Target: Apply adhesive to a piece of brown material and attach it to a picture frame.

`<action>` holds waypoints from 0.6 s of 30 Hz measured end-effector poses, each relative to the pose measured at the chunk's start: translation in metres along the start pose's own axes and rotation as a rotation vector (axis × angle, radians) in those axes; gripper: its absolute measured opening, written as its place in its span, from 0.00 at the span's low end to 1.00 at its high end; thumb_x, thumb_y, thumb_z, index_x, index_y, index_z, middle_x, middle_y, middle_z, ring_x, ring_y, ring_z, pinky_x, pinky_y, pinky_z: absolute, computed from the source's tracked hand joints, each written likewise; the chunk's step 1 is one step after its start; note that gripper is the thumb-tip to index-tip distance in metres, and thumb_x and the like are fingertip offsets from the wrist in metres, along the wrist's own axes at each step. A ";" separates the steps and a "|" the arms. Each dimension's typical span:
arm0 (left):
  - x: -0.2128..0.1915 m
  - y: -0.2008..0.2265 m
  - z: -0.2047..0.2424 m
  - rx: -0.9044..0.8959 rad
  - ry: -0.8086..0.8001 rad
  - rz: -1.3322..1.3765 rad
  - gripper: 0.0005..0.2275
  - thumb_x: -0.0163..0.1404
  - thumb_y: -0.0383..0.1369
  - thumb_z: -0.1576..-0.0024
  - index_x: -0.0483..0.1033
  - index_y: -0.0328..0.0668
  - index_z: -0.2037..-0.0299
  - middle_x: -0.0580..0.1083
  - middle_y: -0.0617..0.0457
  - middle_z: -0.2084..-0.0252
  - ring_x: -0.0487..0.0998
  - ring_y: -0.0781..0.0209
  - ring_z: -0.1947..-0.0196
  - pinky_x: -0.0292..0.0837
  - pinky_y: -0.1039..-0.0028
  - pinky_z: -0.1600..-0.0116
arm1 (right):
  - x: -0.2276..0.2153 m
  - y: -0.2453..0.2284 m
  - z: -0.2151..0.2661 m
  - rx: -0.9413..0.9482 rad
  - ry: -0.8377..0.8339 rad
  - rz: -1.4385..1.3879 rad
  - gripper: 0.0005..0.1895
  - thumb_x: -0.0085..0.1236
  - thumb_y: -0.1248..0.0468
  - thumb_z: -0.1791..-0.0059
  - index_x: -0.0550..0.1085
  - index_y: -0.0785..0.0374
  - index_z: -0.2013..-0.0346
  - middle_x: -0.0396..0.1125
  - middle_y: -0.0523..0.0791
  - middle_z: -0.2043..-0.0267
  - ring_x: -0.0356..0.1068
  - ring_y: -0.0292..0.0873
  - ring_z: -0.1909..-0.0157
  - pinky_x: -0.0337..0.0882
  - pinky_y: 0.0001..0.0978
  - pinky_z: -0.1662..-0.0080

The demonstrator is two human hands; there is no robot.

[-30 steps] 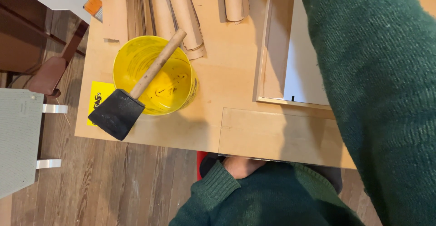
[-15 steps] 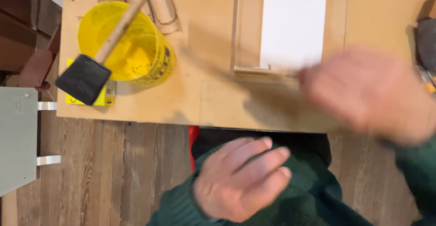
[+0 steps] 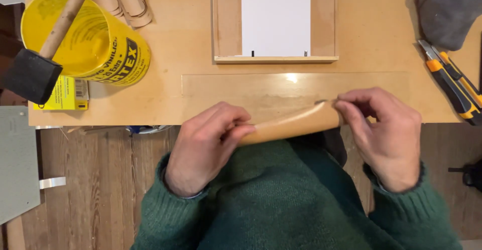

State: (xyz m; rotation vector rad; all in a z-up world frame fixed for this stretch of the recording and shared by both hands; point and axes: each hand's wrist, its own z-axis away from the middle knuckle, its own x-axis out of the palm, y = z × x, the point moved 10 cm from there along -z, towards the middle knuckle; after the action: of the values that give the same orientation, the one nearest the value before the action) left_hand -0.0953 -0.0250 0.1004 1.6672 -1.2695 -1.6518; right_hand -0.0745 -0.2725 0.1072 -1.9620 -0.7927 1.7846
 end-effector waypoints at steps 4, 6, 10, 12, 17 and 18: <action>0.001 0.015 -0.010 0.041 0.051 -0.060 0.12 0.62 0.28 0.46 0.75 0.34 0.55 0.75 0.45 0.58 0.79 0.52 0.59 0.77 0.68 0.55 | 0.003 0.006 -0.004 0.044 0.097 -0.022 0.07 0.67 0.69 0.46 0.77 0.69 0.57 0.74 0.47 0.62 0.74 0.37 0.65 0.73 0.27 0.60; -0.008 0.023 -0.011 0.073 0.224 -0.319 0.11 0.60 0.25 0.46 0.76 0.34 0.54 0.74 0.43 0.50 0.77 0.47 0.51 0.75 0.64 0.48 | 0.006 0.003 -0.008 0.047 0.113 0.038 0.06 0.68 0.69 0.47 0.78 0.68 0.58 0.73 0.47 0.65 0.73 0.38 0.68 0.72 0.28 0.64; 0.018 0.015 0.000 0.124 0.266 -0.556 0.11 0.58 0.23 0.43 0.76 0.37 0.52 0.73 0.45 0.45 0.75 0.47 0.45 0.74 0.63 0.41 | 0.011 0.003 -0.010 0.030 0.102 0.054 0.08 0.70 0.69 0.49 0.78 0.69 0.61 0.72 0.48 0.68 0.70 0.39 0.71 0.70 0.30 0.66; 0.048 0.022 0.001 0.217 0.120 -0.556 0.12 0.56 0.25 0.42 0.76 0.36 0.48 0.73 0.46 0.44 0.73 0.50 0.43 0.72 0.63 0.38 | 0.012 0.004 -0.010 0.020 0.094 0.024 0.07 0.69 0.69 0.48 0.78 0.68 0.60 0.72 0.48 0.67 0.70 0.38 0.70 0.70 0.30 0.65; 0.074 0.034 -0.010 0.210 -0.021 -0.557 0.15 0.55 0.33 0.42 0.75 0.32 0.47 0.73 0.45 0.44 0.71 0.49 0.42 0.68 0.61 0.36 | 0.014 0.005 -0.012 -0.016 0.069 0.021 0.07 0.70 0.69 0.49 0.78 0.67 0.61 0.72 0.48 0.67 0.70 0.39 0.70 0.70 0.30 0.65; 0.078 0.034 -0.011 0.188 -0.045 -0.564 0.16 0.55 0.35 0.42 0.75 0.32 0.47 0.73 0.45 0.44 0.71 0.48 0.42 0.67 0.60 0.36 | 0.013 0.004 -0.013 -0.034 0.071 0.026 0.08 0.71 0.68 0.50 0.78 0.68 0.61 0.71 0.48 0.67 0.70 0.39 0.70 0.70 0.31 0.65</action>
State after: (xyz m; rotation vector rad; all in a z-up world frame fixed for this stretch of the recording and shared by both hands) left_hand -0.1059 -0.1093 0.0912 2.2682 -1.0564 -1.9310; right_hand -0.0609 -0.2659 0.0961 -2.0550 -0.7827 1.7160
